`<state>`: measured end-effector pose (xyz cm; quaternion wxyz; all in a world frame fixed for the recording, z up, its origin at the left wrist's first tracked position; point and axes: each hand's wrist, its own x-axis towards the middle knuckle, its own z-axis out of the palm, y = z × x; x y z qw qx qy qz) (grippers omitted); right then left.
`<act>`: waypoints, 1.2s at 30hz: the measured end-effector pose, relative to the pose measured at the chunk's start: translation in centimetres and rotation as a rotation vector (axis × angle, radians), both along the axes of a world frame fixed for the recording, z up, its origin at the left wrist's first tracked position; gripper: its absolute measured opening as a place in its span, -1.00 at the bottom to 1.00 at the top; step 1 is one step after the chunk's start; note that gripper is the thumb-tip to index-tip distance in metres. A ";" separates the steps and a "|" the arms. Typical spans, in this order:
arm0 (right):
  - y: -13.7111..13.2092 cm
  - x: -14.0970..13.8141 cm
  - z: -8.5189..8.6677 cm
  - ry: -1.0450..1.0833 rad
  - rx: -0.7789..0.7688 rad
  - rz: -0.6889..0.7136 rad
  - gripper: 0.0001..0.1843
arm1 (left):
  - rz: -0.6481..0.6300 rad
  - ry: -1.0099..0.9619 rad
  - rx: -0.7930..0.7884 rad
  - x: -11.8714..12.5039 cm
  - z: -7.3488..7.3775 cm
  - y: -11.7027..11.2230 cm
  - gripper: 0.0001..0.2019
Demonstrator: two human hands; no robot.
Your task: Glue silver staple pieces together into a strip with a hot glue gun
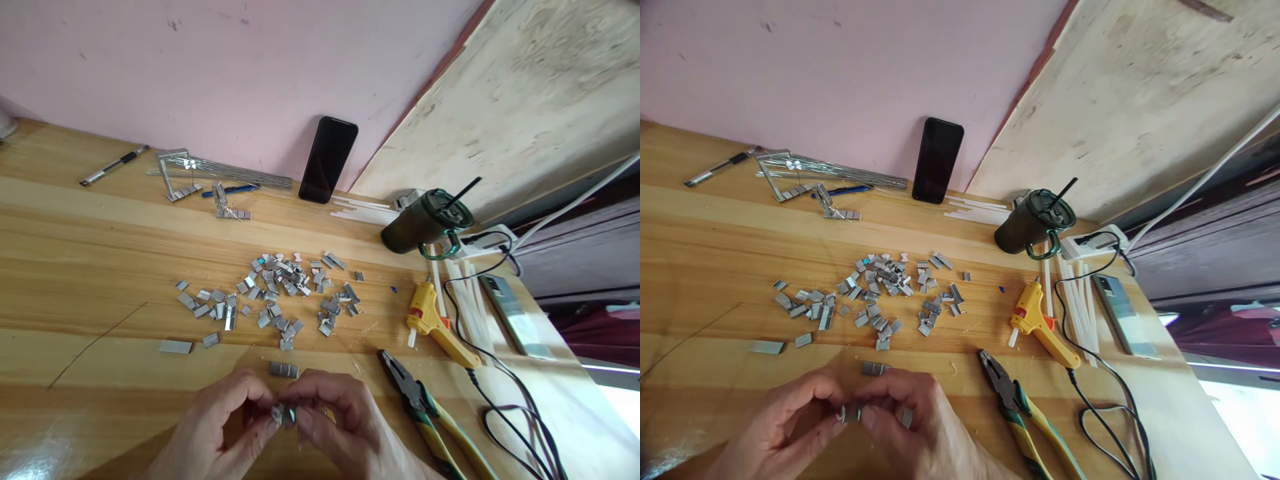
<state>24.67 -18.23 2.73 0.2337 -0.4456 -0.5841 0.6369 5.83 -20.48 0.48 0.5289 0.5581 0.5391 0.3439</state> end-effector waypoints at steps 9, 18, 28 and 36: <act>-0.3 -0.2 -1.4 0.035 -0.142 -0.067 -0.56 | -0.212 0.238 0.011 -0.6 0.0 0.0 -0.76; -0.7 -0.3 -2.3 -0.004 -0.095 -0.066 -0.67 | -0.248 0.322 0.149 -0.6 0.1 0.4 -0.76; -0.8 -1.0 -1.8 -0.217 0.487 0.007 -0.95 | -0.190 0.235 0.219 -0.7 0.3 0.1 -0.81; -1.0 -1.2 -1.8 -0.205 0.636 0.042 -0.84 | -0.251 0.370 0.497 -1.3 -0.1 0.0 -0.81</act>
